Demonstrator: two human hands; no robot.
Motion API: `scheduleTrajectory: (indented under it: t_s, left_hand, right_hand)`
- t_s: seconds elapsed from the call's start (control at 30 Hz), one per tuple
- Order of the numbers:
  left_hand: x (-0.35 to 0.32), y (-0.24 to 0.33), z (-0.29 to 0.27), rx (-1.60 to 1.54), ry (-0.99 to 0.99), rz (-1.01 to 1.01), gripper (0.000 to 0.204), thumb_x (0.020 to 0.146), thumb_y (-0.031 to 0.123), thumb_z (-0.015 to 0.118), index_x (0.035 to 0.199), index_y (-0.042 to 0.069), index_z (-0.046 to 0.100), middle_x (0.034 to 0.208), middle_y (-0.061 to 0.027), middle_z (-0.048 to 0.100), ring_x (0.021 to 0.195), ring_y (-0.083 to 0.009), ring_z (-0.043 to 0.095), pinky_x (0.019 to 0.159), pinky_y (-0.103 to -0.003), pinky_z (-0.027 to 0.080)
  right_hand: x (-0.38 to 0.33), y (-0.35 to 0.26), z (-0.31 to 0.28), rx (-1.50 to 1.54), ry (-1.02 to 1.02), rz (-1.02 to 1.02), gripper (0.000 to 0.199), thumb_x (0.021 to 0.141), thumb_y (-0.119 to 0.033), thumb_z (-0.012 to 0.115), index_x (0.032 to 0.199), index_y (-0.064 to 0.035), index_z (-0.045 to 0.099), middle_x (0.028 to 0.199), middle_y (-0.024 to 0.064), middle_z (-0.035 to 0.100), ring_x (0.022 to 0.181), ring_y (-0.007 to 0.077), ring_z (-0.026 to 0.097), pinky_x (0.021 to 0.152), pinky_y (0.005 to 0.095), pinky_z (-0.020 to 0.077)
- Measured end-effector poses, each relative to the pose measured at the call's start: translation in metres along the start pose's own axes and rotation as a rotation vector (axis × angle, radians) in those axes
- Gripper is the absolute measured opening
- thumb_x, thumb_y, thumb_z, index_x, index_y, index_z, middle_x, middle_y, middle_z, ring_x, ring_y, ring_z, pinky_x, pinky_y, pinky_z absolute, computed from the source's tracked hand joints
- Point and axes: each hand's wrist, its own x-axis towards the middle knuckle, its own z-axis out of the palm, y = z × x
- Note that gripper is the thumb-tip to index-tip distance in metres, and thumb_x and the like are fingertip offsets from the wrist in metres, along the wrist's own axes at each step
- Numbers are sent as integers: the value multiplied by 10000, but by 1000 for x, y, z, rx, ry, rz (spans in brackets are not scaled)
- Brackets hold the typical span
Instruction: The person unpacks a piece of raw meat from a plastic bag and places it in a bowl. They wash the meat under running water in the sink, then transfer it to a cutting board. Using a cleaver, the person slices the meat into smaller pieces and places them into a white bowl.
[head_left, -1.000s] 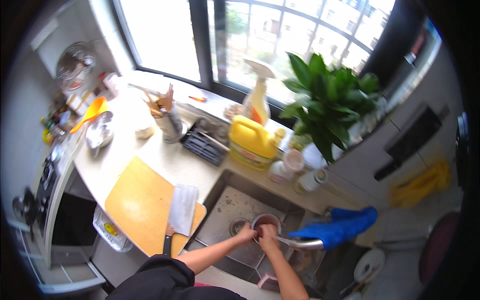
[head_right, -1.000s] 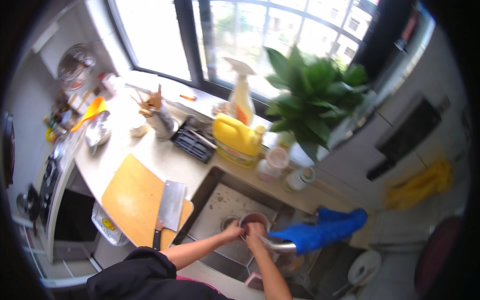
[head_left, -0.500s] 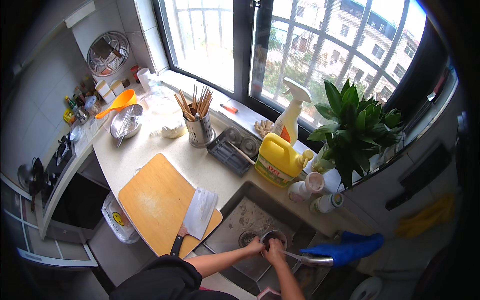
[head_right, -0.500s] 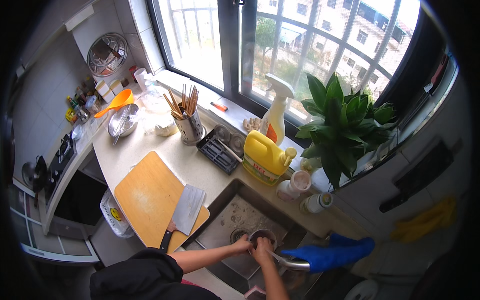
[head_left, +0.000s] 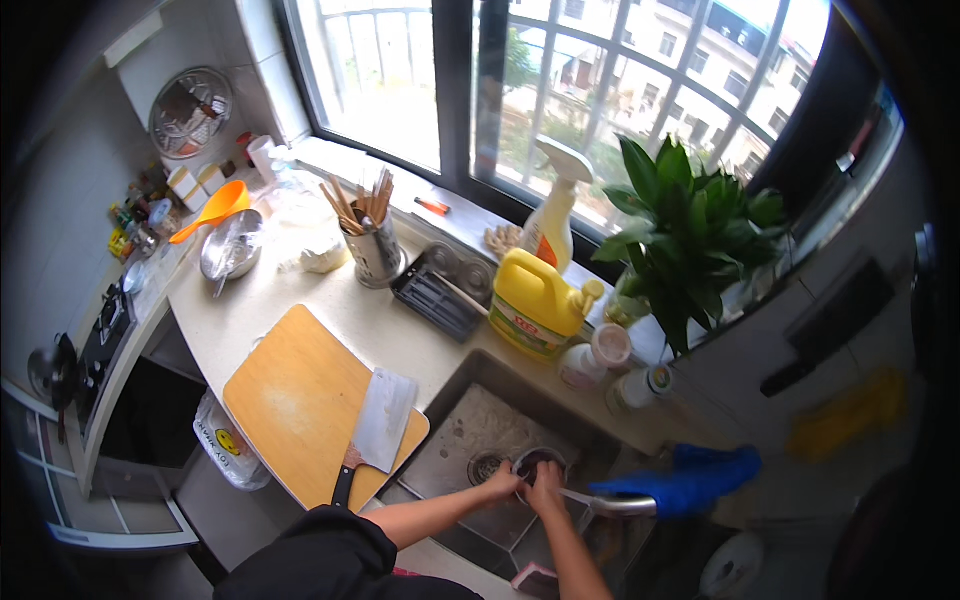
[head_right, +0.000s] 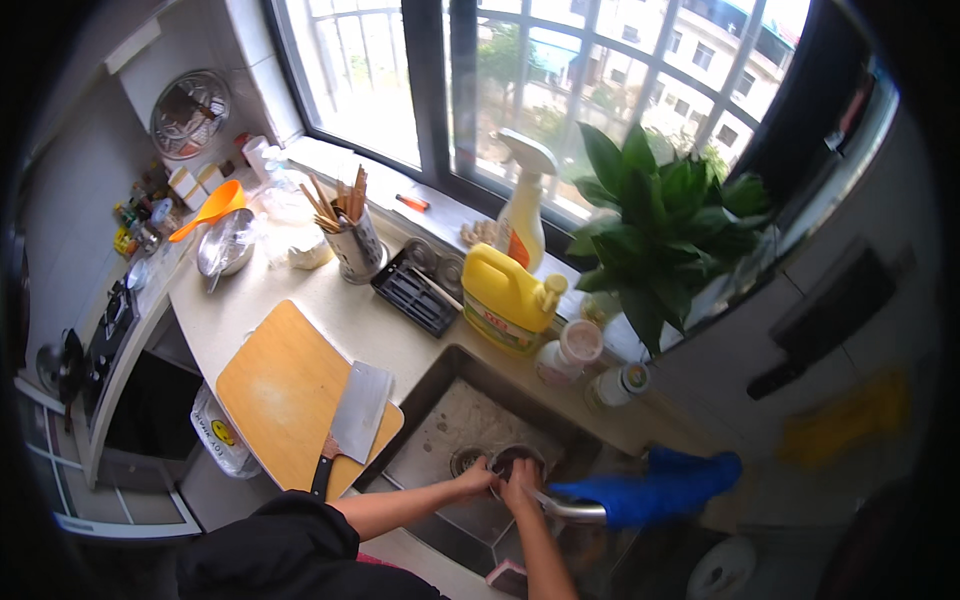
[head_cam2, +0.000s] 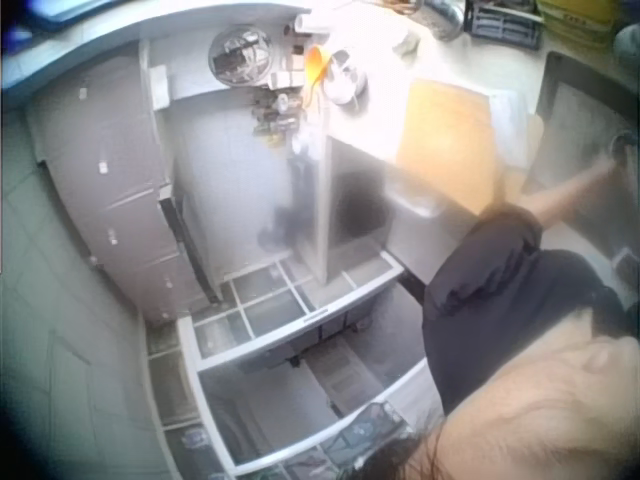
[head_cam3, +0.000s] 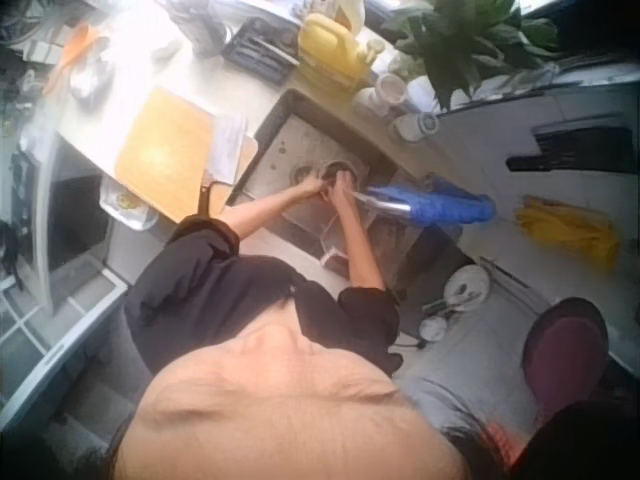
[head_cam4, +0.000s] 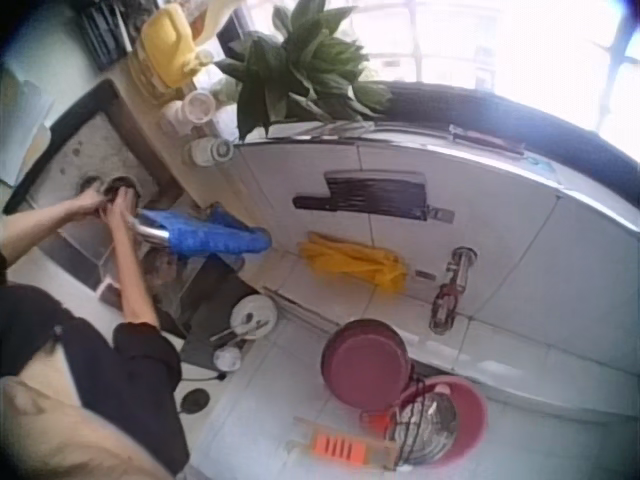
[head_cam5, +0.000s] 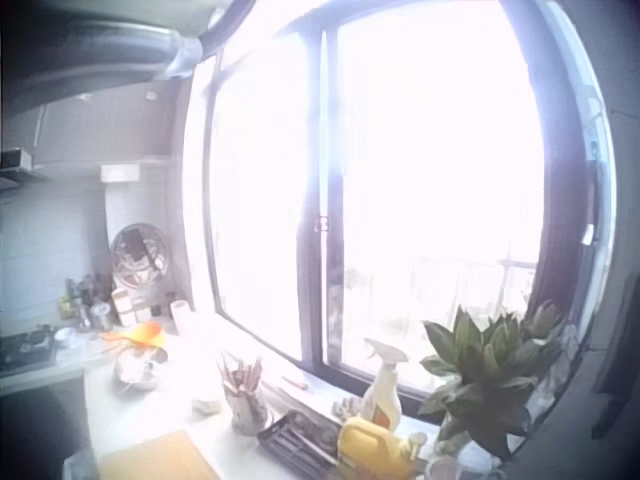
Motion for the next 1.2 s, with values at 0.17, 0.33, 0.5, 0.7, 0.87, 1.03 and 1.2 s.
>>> scheduleTrajectory:
  t_s: [0.17, 0.33, 0.5, 0.7, 0.87, 1.03, 1.2]
  left_hand:
    - [4, -12, -19, -135, -180, 58, 478, 651, -33, 535, 1123, -47, 460, 924, -132, 596, 820, -267, 622, 708, -359, 537]
    - [-6, 0, -11, -172, -176, -51, 520, 647, -60, 488, 1157, 12, 416, 1058, -130, 511, 945, -268, 554, 748, -411, 534]
    - [-8, 4, -15, -75, -130, -58, 518, 659, -68, 486, 1162, 20, 403, 1042, -139, 495, 941, -280, 555, 737, -407, 546]
    - [-6, -2, -22, 20, -116, -61, 510, 668, -47, 501, 1164, 17, 402, 1018, -132, 498, 890, -265, 565, 682, -381, 542]
    - [-2, -17, -25, 62, -105, -35, 504, 677, -28, 508, 1168, 23, 407, 1002, -128, 511, 848, -245, 576, 648, -359, 531]
    - [3, -24, -27, 89, -128, -75, 496, 687, -22, 491, 1172, 28, 405, 1007, -125, 514, 850, -249, 580, 656, -375, 539]
    - [-3, -14, -9, -21, -122, -138, 422, 817, 41, 520, 1215, 43, 382, 1090, -141, 519, 952, -265, 585, 715, -414, 554]
  right_hand:
    - [-2, 12, -16, 451, -274, -20, 243, 677, -137, 721, 886, -42, 644, 883, 155, 610, 800, 290, 617, 709, 363, 502]
    - [-5, 19, -26, 276, 43, -66, 398, 735, -154, 683, 1093, -12, 581, 1110, 206, 574, 1017, 341, 575, 874, 387, 473]
    - [11, -17, -39, 35, -260, 203, 623, 695, -233, 727, 1190, 48, 475, 1155, 249, 551, 1087, 403, 526, 933, 421, 434]
    - [11, 6, -16, 326, -368, 335, 569, 691, -263, 701, 1132, 60, 542, 1129, 235, 586, 1053, 340, 576, 908, 379, 454]
    - [9, 17, -5, 461, -560, 271, 555, 721, -284, 657, 1137, 71, 563, 1101, 236, 610, 1035, 303, 590, 889, 364, 460]
    - [8, 40, 19, 561, -596, 390, 494, 746, -234, 647, 1130, 67, 571, 1053, 187, 633, 938, 254, 619, 852, 347, 480]
    - [-5, 68, 33, 931, -274, 712, 456, 749, -161, 667, 1133, 62, 562, 1001, 142, 638, 856, 213, 633, 761, 354, 508]
